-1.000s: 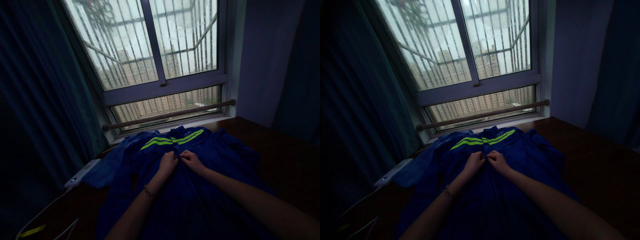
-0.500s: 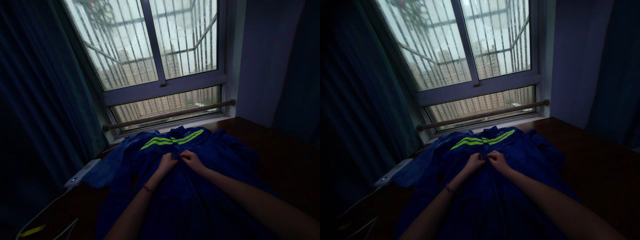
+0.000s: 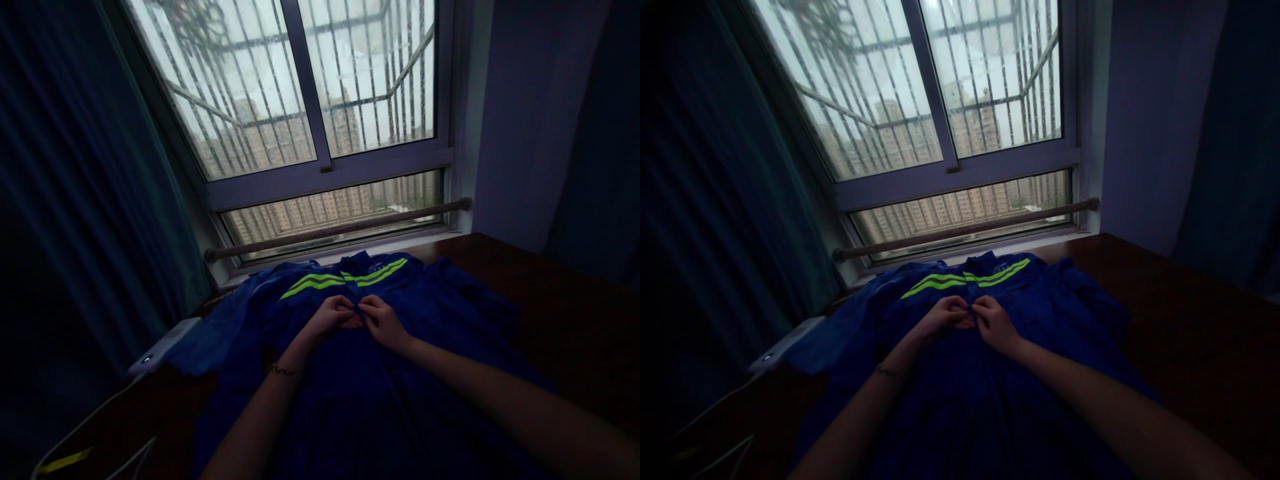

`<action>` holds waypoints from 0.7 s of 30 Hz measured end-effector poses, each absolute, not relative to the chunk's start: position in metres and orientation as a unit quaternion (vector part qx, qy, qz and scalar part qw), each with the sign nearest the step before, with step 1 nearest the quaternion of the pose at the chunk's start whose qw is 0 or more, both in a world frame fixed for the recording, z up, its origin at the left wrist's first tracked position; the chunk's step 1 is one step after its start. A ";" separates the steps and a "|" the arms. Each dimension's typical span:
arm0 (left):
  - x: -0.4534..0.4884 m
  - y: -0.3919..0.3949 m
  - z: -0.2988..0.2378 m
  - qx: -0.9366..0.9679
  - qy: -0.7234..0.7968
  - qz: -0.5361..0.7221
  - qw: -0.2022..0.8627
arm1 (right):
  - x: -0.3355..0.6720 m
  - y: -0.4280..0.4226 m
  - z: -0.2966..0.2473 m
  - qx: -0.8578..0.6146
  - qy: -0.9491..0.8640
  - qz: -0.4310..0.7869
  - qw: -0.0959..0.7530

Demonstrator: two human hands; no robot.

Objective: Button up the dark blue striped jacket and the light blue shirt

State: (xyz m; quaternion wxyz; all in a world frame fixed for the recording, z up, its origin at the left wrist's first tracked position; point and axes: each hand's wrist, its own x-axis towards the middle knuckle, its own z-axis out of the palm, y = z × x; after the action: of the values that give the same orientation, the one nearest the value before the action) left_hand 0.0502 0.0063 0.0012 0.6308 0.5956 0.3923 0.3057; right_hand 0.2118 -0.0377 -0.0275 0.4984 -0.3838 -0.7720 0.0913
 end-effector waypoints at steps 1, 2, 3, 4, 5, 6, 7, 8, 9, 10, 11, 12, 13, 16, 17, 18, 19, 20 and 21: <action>0.052 0.006 -0.002 0.592 0.388 0.314 0.632 | 0.212 -0.038 -0.028 -0.386 -0.775 0.078 0.494; 0.054 0.006 -0.006 0.588 0.385 0.324 0.633 | 0.211 -0.039 -0.029 -0.388 -0.781 0.067 0.485; 0.055 0.007 -0.011 0.582 0.386 0.335 0.633 | 0.211 -0.040 -0.030 -0.389 -0.790 0.058 0.470; 0.057 0.007 -0.016 0.574 0.392 0.344 0.631 | 0.210 -0.040 -0.031 -0.390 -0.802 0.053 0.449; 0.058 0.008 -0.022 0.567 0.399 0.350 0.629 | 0.209 -0.041 -0.032 -0.392 -0.814 0.050 0.427; 0.059 0.009 -0.027 0.561 0.408 0.354 0.627 | 0.208 -0.041 -0.034 -0.396 -0.823 0.049 0.405; 0.059 0.010 -0.031 0.556 0.415 0.355 0.626 | 0.207 -0.042 -0.035 -0.403 -0.828 0.047 0.388; 0.058 0.011 -0.034 0.554 0.419 0.354 0.627 | 0.205 -0.042 -0.035 -0.411 -0.830 0.045 0.375; 0.058 0.012 -0.036 0.552 0.420 0.352 0.628 | 0.204 -0.043 -0.036 -0.419 -0.829 0.044 0.367; 0.057 0.013 -0.037 0.551 0.418 0.351 0.631 | 0.204 -0.044 -0.036 -0.426 -0.828 0.043 0.362; 0.055 0.013 -0.038 0.550 0.417 0.349 0.634 | 0.203 -0.044 -0.036 -0.432 -0.826 0.042 0.359; 0.054 0.014 -0.038 0.549 0.416 0.348 0.636 | 0.202 -0.045 -0.036 -0.435 -0.825 0.042 0.358; 0.054 0.014 -0.037 0.548 0.414 0.346 0.639 | 0.202 -0.045 -0.036 -0.436 -0.825 0.042 0.358; 0.052 0.013 -0.035 0.544 0.407 0.342 0.649 | 0.203 -0.044 -0.037 -0.438 -0.819 0.045 0.368; 0.051 0.013 -0.034 0.541 0.403 0.340 0.655 | 0.203 -0.043 -0.037 -0.439 -0.815 0.048 0.376; 0.051 0.012 -0.033 0.538 0.399 0.336 0.663 | 0.203 -0.042 -0.038 -0.440 -0.811 0.053 0.383; 0.050 0.012 -0.032 0.533 0.394 0.331 0.671 | 0.203 -0.041 -0.039 -0.440 -0.806 0.059 0.391; 0.050 0.012 -0.030 0.528 0.391 0.325 0.681 | 0.204 -0.040 -0.039 -0.441 -0.803 0.066 0.396; 0.050 0.011 -0.029 0.521 0.387 0.320 0.690 | 0.204 -0.039 -0.040 -0.442 -0.800 0.070 0.400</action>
State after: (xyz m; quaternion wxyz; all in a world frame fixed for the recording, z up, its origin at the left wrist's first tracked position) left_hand 0.0497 0.0113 -0.0294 0.6897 0.5215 0.3873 0.3200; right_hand 0.2037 -0.0388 -0.0396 0.4001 -0.4419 -0.7998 0.0702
